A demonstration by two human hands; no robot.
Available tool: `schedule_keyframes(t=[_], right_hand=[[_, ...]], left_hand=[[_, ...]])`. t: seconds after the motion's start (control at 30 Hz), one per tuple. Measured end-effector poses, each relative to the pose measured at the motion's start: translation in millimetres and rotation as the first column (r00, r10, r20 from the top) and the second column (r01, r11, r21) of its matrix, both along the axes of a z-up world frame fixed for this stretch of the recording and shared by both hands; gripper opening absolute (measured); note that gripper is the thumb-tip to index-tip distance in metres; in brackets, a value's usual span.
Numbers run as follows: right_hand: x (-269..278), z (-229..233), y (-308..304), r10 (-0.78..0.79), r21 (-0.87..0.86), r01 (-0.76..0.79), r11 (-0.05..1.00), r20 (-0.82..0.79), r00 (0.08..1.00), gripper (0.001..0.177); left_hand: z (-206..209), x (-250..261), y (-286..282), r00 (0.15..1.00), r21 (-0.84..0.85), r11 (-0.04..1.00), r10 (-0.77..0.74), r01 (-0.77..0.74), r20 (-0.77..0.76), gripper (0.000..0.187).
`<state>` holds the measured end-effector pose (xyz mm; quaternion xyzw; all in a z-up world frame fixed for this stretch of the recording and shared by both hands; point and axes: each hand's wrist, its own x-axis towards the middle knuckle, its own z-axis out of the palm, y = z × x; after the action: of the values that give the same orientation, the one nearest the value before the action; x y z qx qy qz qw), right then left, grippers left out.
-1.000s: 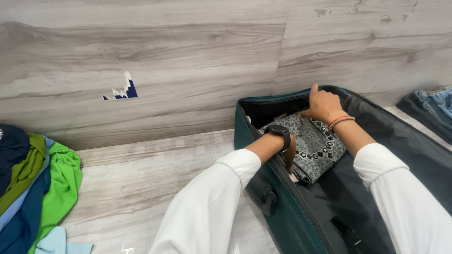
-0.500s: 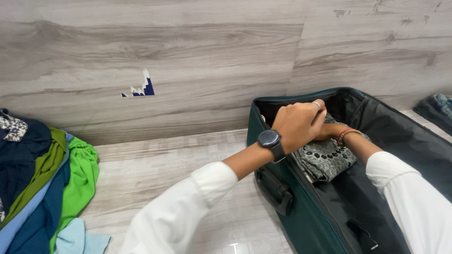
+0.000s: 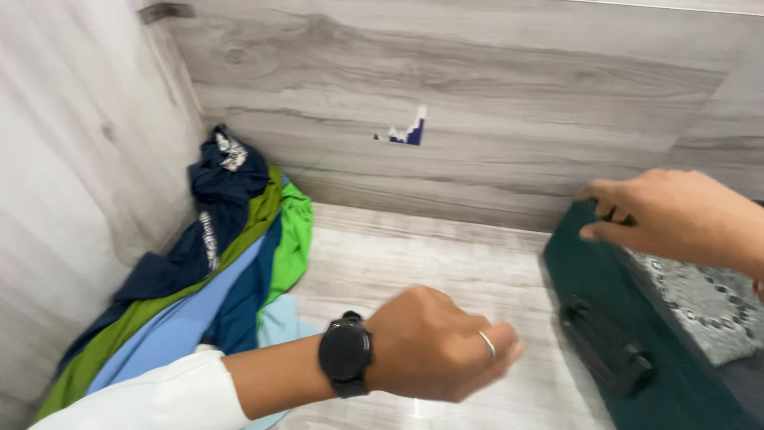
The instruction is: The person folds several garments on a tiled floor and places them into an open suitcase. They fold a striped dress, a patterned dress, and a dark blue top, smoothing each item before stacking it inside the suitcase.
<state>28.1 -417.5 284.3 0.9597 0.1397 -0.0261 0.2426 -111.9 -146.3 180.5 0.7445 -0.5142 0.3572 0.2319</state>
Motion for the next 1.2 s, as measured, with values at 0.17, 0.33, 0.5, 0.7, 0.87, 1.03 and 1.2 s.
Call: schedule_keyframes(t=[0.17, 0.33, 0.5, 0.7, 0.87, 1.03, 1.2], right_hand=[[-59.8, -19.6, 124.3, 0.31, 0.072, -0.31, 0.948, -0.431, 0.847, 0.078], [-53.8, -78.1, 199.0, 0.538, 0.218, -0.492, 0.843, -0.37, 0.757, 0.054], [4.7, -163.5, 257.9, 0.706, 0.392, -0.638, 0.663, -0.045, 0.706, 0.034], [34.6, -264.0, 288.4, 0.428, 0.805, -0.267, 0.53, 0.017, 0.903, 0.018], [43.5, -294.7, 284.5, 0.366, 0.883, -0.212, 0.42, 0.049, 0.929, 0.015], [46.1, -290.3, 274.9, 0.49, 0.845, -0.421, 0.331, 0.227, 0.842, 0.017], [38.6, -281.5, 277.7, 0.473, 0.874, -0.291, 0.39, 0.081, 0.877, 0.01]], left_hand=[[-47.5, -3.2, 22.2, 0.923, 0.35, 0.927, -0.016, -0.131, 0.386, 0.016], [-105.9, 57.3, 91.6, 0.93, 0.238, 0.946, 0.129, -0.219, 0.343, 0.013], [-170.9, 102.5, 171.9, 0.874, 0.318, 0.875, 0.44, -0.365, -0.208, 0.021], [-213.7, 132.6, 178.4, 0.73, 0.288, 0.85, 0.527, -0.442, -0.435, 0.018], [-198.7, 120.6, 178.9, 0.661, 0.283, 0.823, 0.565, -0.493, -0.493, 0.018], [-126.4, 117.8, 185.3, 0.445, -0.135, 0.873, 0.101, -0.469, -0.89, 0.026], [-71.0, 132.0, 253.5, 0.402, -0.141, 0.406, 0.682, -0.903, -0.611, 0.034]])
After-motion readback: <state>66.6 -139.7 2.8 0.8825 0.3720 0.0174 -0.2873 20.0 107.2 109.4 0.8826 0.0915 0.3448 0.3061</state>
